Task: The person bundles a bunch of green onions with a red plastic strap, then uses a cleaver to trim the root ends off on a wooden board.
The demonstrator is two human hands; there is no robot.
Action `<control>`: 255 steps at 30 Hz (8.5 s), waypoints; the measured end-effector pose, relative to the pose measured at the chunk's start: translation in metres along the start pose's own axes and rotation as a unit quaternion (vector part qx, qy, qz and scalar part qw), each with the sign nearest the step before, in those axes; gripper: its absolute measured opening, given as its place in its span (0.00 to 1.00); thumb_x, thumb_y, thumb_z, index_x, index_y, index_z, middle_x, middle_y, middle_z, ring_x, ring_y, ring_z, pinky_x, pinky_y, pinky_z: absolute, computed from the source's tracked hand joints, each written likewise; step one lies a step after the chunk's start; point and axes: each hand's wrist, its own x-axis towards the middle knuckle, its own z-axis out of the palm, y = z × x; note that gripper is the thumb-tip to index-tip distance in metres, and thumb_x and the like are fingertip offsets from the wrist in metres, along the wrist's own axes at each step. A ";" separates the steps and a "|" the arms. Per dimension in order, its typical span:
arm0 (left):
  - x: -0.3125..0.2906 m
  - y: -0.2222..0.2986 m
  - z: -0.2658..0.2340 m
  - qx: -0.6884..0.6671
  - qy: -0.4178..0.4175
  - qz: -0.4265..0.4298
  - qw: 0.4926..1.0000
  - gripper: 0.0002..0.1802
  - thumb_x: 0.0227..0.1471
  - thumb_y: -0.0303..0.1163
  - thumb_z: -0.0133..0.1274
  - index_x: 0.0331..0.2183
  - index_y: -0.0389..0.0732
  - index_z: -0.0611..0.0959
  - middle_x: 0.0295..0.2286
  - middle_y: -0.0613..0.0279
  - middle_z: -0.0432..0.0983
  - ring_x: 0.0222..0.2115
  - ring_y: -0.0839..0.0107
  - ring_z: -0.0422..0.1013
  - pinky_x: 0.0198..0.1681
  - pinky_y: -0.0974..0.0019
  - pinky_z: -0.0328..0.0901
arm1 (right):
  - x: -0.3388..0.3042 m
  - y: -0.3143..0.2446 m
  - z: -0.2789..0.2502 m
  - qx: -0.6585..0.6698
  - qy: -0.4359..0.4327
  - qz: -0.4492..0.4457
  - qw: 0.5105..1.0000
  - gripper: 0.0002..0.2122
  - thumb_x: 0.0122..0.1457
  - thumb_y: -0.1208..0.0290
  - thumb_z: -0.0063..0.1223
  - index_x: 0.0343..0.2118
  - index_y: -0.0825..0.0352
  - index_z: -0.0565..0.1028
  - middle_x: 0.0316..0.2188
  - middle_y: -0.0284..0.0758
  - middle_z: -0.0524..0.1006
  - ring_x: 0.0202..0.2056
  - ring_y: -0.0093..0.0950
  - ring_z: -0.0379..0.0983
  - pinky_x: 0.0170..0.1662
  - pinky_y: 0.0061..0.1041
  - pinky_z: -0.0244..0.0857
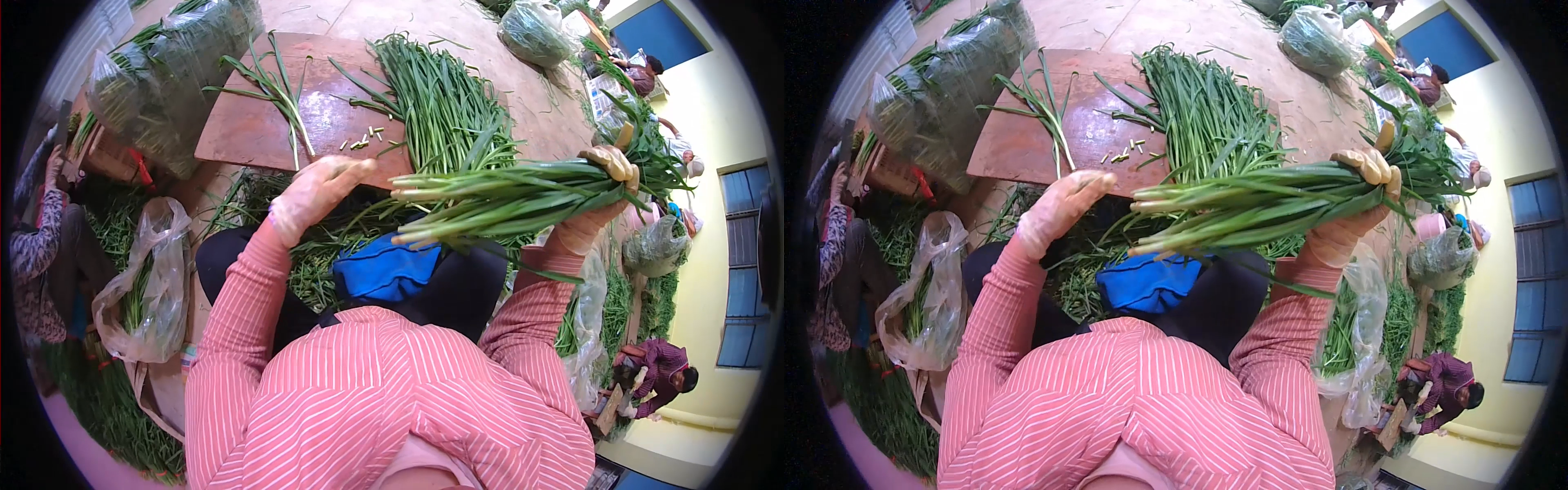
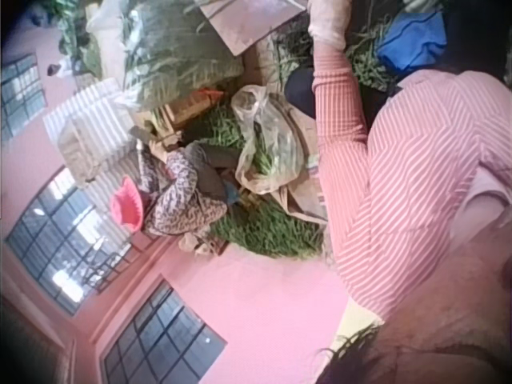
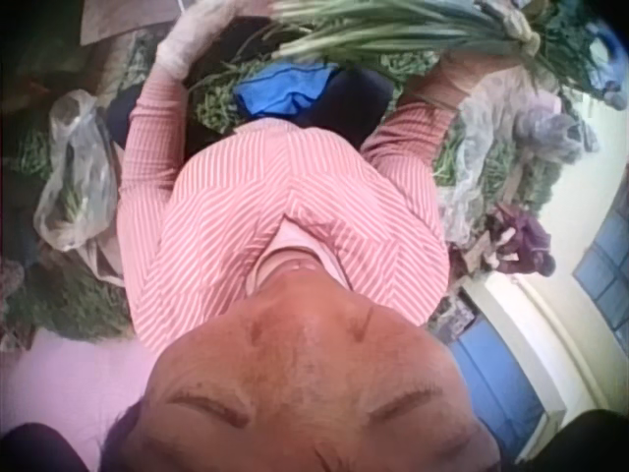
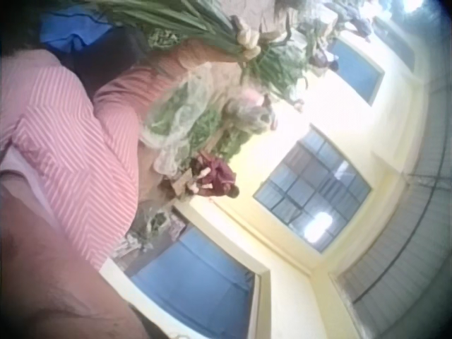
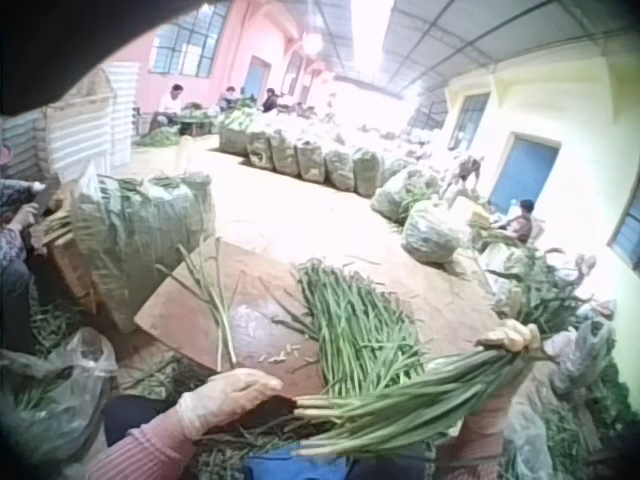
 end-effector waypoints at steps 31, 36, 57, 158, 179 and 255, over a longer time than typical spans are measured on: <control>-0.038 0.060 0.045 -0.290 -0.110 -0.175 0.935 0.30 0.56 0.58 0.43 0.23 0.39 0.76 0.16 0.72 0.66 0.16 0.85 0.60 0.19 0.81 0.56 | 0.004 -0.003 -0.006 -0.024 0.078 -0.022 0.996 0.07 0.55 0.76 0.46 0.21 0.61 0.69 0.22 0.26 0.68 0.29 0.23 0.67 0.45 0.29 0.61; -0.047 0.048 0.045 -0.330 -0.089 -0.105 0.934 0.24 0.57 0.52 0.44 0.27 0.39 0.76 0.20 0.70 0.71 0.19 0.84 0.65 0.22 0.80 0.60 | 0.005 0.002 -0.011 -0.027 0.076 -0.025 0.996 0.05 0.57 0.74 0.49 0.26 0.66 0.68 0.23 0.28 0.68 0.28 0.23 0.65 0.44 0.28 0.62; -0.044 -0.061 0.038 -0.352 -0.009 -0.189 0.917 0.16 0.56 0.42 0.47 0.29 0.38 0.78 0.20 0.65 0.72 0.20 0.73 0.67 0.24 0.68 0.64 | -0.004 0.013 0.020 0.043 0.037 0.012 0.998 0.11 0.57 0.74 0.49 0.19 0.56 0.66 0.20 0.21 0.65 0.28 0.17 0.65 0.45 0.24 0.59; -0.064 -0.018 -0.102 -0.568 0.405 0.011 0.717 0.17 0.57 0.34 0.46 0.45 0.36 0.76 0.31 0.59 0.74 0.34 0.64 0.70 0.49 0.52 0.66 | -0.092 0.214 -0.049 -0.794 -0.176 -0.003 0.582 0.13 0.47 0.70 0.60 0.39 0.61 0.77 0.25 0.34 0.77 0.26 0.33 0.74 0.29 0.29 0.67; -0.084 0.004 -0.123 -0.611 0.244 0.196 0.728 0.12 0.58 0.35 0.46 0.40 0.37 0.69 0.29 0.68 0.66 0.32 0.74 0.65 0.46 0.67 0.61 | -0.069 0.187 -0.072 -0.593 0.016 0.450 0.668 0.10 0.53 0.71 0.58 0.37 0.67 0.79 0.28 0.34 0.78 0.31 0.24 0.73 0.39 0.22 0.67; -0.088 -0.006 -0.106 -0.618 0.159 0.349 0.686 0.17 0.51 0.29 0.52 0.45 0.45 0.72 0.32 0.73 0.72 0.42 0.68 0.69 0.62 0.53 0.50 | -0.075 0.214 -0.058 -0.702 -0.122 0.213 0.669 0.16 0.61 0.61 0.47 0.47 0.65 0.73 0.39 0.40 0.76 0.41 0.34 0.73 0.46 0.27 0.65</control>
